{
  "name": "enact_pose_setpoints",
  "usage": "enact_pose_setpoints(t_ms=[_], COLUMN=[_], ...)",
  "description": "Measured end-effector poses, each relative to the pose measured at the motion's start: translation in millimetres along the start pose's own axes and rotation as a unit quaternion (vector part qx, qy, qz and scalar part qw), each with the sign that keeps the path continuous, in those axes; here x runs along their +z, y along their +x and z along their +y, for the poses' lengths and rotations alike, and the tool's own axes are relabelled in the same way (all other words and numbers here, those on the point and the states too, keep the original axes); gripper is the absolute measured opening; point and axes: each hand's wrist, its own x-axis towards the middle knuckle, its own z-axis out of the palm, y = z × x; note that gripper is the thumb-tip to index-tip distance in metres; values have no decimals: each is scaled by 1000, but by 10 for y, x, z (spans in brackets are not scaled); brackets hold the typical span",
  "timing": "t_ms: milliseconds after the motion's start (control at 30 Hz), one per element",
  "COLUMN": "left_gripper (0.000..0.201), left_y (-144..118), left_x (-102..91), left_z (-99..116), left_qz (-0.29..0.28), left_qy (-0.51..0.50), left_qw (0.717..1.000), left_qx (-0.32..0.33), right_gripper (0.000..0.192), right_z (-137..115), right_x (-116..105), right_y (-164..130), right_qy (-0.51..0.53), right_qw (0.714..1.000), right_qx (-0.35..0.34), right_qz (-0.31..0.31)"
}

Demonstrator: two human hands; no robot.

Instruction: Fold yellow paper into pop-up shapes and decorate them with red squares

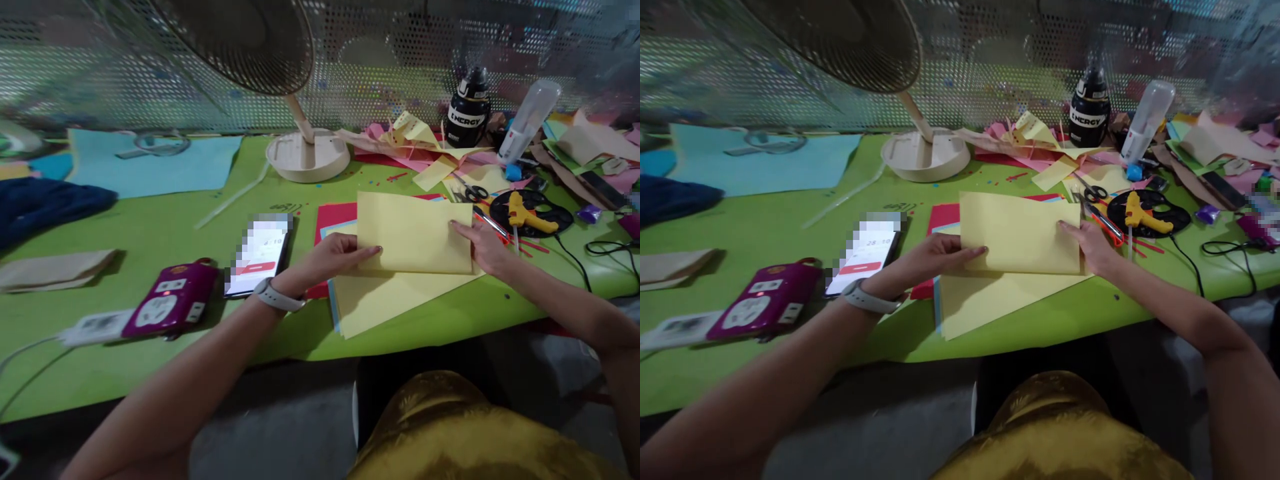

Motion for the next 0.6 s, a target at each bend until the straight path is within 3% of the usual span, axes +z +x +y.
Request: enact_pose_setpoints(t_ms=[67,133,167,233,267,333,400,500,600], left_gripper=[48,49,48,46,47,56,70,77,63], left_y=[4,19,30,56,68,86,84,35,-44], left_x=[1,-14,-22,-31,-32,-30,-20,22,122], left_z=[17,32,37,39,34,17,-2,-3,23], left_qz=[18,30,29,20,19,25,35,84,176], left_qy=[16,25,20,5,0,3,29,161,335], left_qw=[1000,999,999,999,999,997,997,983,923], left_qx=[1,-3,-11,-37,-50,-66,-67,-33,69], right_gripper=[50,63,70,77,75,67,65,61,55], right_z=[-21,-66,-95,-155,-176,-186,-148,-52,12], right_x=[-3,-6,-1,34,65,141,211,257,233], right_y=[32,46,38,-8,-42,-113,-160,-164,-122], right_qy=[-56,-162,-233,-385,-457,-566,-627,-656,-645], right_qw=[996,970,941,855,807,718,651,614,613], right_qx=[-67,-172,-230,-335,-369,-399,-397,-399,-418], right_qz=[14,62,88,97,61,-69,-161,-184,-184])
